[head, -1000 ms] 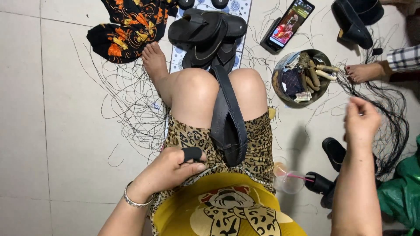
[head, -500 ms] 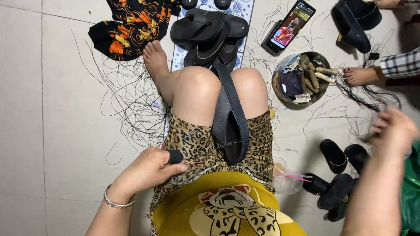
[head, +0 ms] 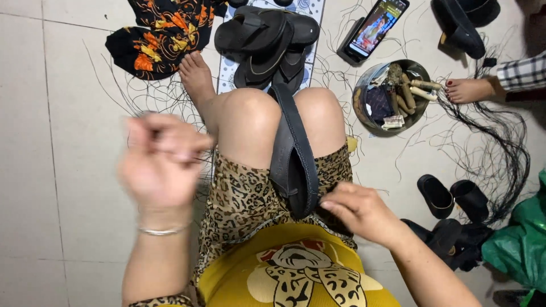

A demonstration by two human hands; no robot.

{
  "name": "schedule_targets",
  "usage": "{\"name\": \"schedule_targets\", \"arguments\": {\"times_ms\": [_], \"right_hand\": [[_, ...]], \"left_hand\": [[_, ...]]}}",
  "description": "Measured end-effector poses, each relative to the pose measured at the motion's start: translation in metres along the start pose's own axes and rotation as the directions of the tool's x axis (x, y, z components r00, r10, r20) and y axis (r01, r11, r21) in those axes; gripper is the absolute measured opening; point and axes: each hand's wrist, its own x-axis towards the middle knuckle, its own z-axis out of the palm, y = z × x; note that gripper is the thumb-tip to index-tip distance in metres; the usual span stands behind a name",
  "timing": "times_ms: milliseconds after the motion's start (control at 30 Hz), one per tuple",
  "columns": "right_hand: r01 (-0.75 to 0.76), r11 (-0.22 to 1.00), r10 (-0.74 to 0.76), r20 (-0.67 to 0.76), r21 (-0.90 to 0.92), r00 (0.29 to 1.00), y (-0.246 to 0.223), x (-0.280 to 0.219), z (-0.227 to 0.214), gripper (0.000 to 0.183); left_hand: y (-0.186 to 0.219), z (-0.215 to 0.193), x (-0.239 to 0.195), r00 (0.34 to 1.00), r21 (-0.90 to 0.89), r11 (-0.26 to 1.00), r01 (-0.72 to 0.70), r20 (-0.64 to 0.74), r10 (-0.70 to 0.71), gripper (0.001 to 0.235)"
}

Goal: The person sits on the floor and sews a black shoe using a needle and black thread. They repeatedly pull the thread through the shoe's sole and upper, tightening the stitches. A smartphone playing a video is visible nearby.

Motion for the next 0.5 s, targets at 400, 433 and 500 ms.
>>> {"name": "schedule_targets", "arguments": {"times_ms": [400,433,500], "right_hand": [[0.106,0.567,0.175,-0.245,0.817,0.954,0.046,0.025,0.024,0.047],[0.107,0.577,0.176,-0.251,0.81,0.952,0.045,0.024,0.017,0.045],[0.114,0.76,0.096,-0.284,0.639,0.954,0.003,0.026,0.001,0.045]], "left_hand": [[-0.009,-0.065,0.024,0.881,0.91,0.381,-0.16,-0.042,0.471,0.036],[-0.02,-0.057,0.019,0.866,0.965,-0.199,-0.168,0.241,0.438,0.034],[-0.065,0.003,0.002,0.962,0.948,0.225,-0.225,0.18,0.206,0.015]]}}
